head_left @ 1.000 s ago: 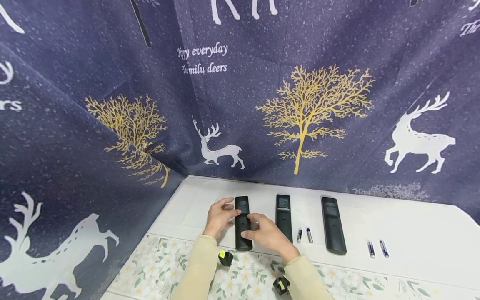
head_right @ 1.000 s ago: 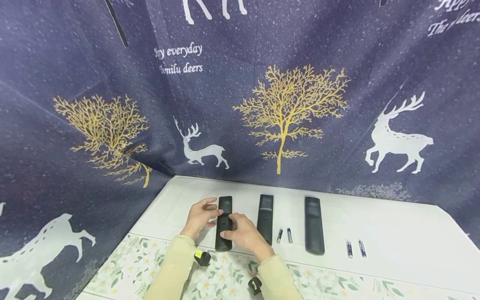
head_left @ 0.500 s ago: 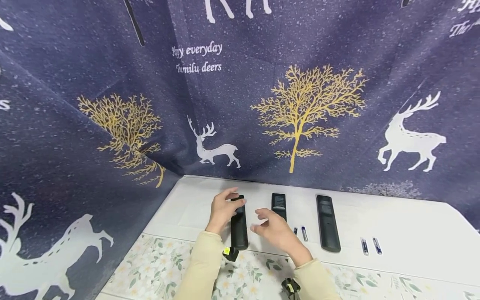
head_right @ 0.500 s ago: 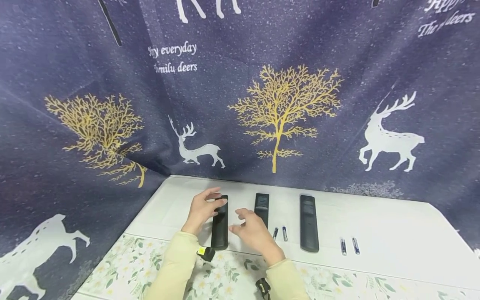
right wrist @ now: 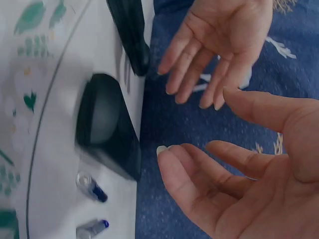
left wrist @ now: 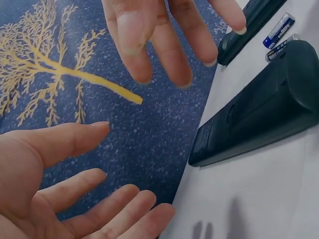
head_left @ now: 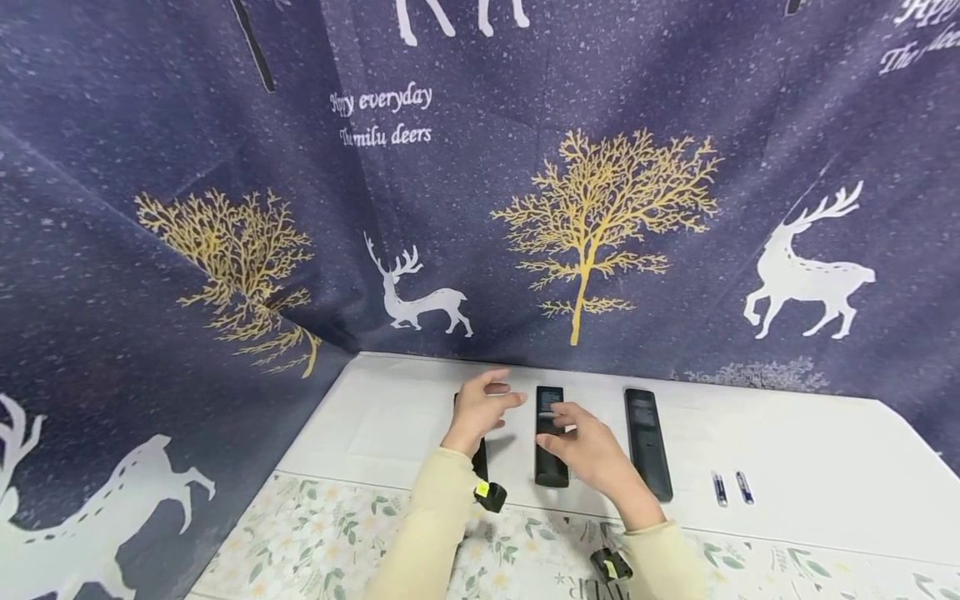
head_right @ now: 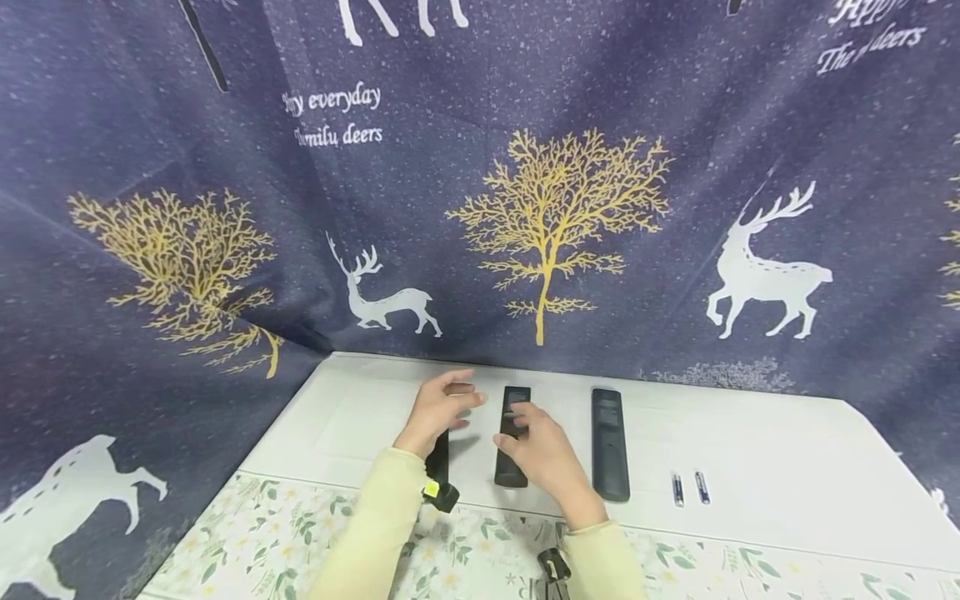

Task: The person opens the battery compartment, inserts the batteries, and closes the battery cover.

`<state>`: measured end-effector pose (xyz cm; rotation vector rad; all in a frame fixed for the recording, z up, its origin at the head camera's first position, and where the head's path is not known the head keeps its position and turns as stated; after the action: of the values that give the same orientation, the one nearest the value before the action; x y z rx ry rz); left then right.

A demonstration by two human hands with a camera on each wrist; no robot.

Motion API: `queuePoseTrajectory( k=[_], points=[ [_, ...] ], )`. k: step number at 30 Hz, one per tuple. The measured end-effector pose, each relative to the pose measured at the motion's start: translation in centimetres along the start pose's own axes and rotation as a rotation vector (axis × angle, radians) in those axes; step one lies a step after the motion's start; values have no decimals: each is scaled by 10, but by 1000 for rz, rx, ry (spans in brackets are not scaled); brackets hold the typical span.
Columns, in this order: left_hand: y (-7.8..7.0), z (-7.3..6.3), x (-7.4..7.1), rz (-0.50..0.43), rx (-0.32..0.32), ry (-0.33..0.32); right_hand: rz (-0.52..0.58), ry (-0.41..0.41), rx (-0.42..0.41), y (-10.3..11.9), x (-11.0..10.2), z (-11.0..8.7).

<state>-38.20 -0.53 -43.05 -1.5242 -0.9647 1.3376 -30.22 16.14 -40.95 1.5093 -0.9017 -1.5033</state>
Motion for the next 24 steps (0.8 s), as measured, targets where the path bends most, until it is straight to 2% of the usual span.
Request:
queuePoseTrajectory(
  k=[9,20,24],
  points=[
    [1,2,22,13,-8,26,-13,-39,94,-20,-22,1],
    [14,6,41,-1,-65,45,32,-54,155,-37,-21,11],
    [12,10,44,16,-53,37,74,-49,172,-41,-18,17]
  ],
)
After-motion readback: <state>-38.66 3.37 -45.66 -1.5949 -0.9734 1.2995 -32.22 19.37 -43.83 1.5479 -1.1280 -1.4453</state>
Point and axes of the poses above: each hand's wrist, its own z-axis towards the middle knuckle, its own x-axis out of the palm, y = z × x, the point moved 10 cm from there along z, towards the middle knuckle, and after that the axes turned 11 degrees about z, right-handed, at the moved point
